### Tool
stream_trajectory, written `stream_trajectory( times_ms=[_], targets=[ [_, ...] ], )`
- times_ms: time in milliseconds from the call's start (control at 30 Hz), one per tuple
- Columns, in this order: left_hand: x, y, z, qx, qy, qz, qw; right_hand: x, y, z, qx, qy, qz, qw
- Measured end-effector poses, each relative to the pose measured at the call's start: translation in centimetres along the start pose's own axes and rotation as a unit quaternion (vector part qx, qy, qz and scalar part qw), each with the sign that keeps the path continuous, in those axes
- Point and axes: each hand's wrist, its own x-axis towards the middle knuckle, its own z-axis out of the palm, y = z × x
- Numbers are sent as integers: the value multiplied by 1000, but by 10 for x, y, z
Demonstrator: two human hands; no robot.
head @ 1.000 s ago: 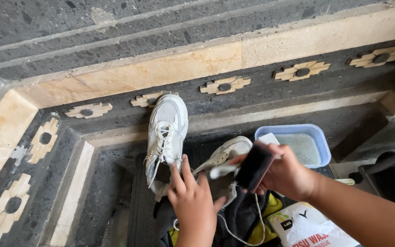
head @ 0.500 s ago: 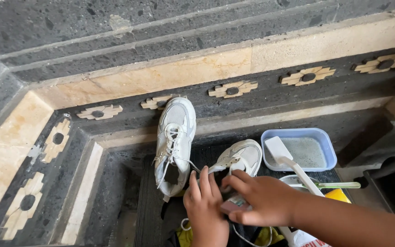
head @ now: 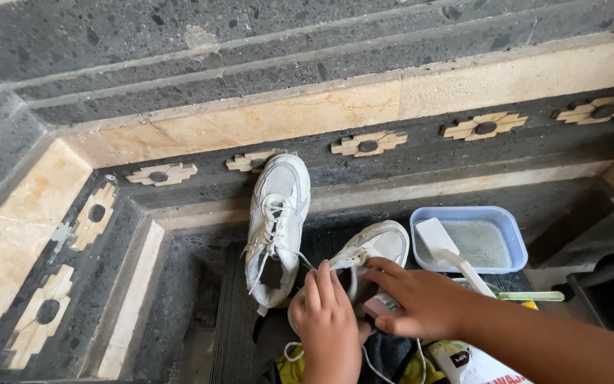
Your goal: Cleaning the uppers and midsoles of white sneakers using a small brush and cleaning solution.
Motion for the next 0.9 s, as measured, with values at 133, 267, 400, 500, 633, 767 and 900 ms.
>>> stream_trajectory(
  times_ms=[133, 267, 400, 500, 633, 767, 900],
  targets=[
    [-2, 2, 6, -8, 23, 4, 1000, 8, 5, -6, 24, -55, -6, 998],
    [-9, -1, 15, -8, -45, 24, 999, 19, 4, -13, 33, -96, -15, 995],
    [-12, -1, 15, 25, -125, 20, 992, 24, 16, -6, 39, -127, 5, 991],
    [-7, 0, 6, 19, -135, 11, 991, 20, 23, -1, 79, -126, -64, 987],
    [-7, 4, -1, -39, -3, -2, 999, 5, 17, 0, 149, -44, -72, 985],
    [0, 6, -8, -60, 90, -4, 994, -9, 9, -6, 11, 35, -78, 996],
    [-1, 9, -5, -62, 96, -4, 993, 1, 21, 8, 9, 24, -97, 995]
  ],
)
